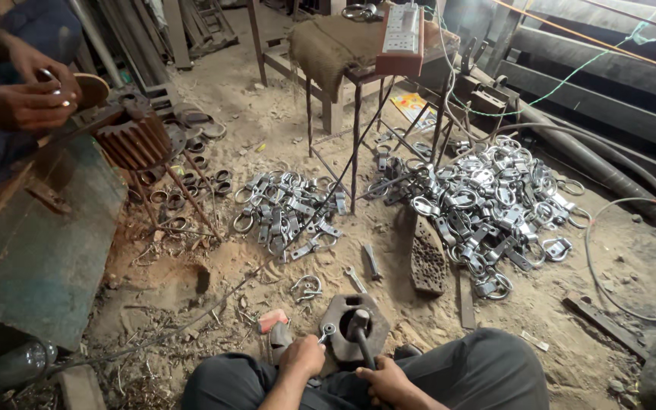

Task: The person sits on the floor and assembles metal hardware components by hand. They pick up a circular metal piece and a flat bracket, fit them together, and use a wrench to tighten the connection. The person repeats this process with multiple components, placing the finished assemblies into a pile.

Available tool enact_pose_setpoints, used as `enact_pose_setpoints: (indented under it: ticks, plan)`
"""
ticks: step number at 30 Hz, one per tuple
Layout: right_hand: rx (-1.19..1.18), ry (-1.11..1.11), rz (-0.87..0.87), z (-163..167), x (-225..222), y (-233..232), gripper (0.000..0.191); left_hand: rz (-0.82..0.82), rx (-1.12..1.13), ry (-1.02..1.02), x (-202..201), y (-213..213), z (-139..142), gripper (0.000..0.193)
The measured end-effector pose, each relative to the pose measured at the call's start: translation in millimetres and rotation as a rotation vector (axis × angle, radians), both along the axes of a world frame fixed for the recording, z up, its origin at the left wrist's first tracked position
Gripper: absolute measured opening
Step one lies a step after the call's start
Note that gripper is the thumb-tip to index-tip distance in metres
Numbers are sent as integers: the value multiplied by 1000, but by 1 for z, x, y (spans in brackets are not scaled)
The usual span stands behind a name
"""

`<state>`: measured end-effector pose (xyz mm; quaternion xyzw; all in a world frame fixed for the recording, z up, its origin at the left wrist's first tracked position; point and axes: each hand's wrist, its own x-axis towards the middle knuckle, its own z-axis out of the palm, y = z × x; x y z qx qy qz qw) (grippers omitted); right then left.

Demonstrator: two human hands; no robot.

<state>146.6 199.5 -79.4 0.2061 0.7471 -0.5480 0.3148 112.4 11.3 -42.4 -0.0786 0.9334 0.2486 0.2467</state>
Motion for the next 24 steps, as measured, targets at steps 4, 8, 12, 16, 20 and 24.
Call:
enact_pose_setpoints:
  ticks: [4, 8, 12, 16, 20, 24]
  plan:
    - [-38, -5, -5, -1, -2, 1, 33, -3, -8, -27, 0, 1, 2, 34]
    - [-43, -11, 9, 0, -3, 2, 36, -28, -28, -5, 0, 1, 1, 34]
    - [-29, -36, 23, 0, -4, 1, 40, -20, -13, -25, -1, 0, -1, 34]
    - [-35, -33, 16, -2, -6, 2, 38, -28, -13, -2, -3, -1, -3, 32]
    - [-48, -4, 47, -4, -7, 3, 38, -16, -9, -8, -4, 0, -3, 31]
    - [-33, 5, 58, -5, -8, 3, 37, -41, -10, 5, -5, 0, -3, 33]
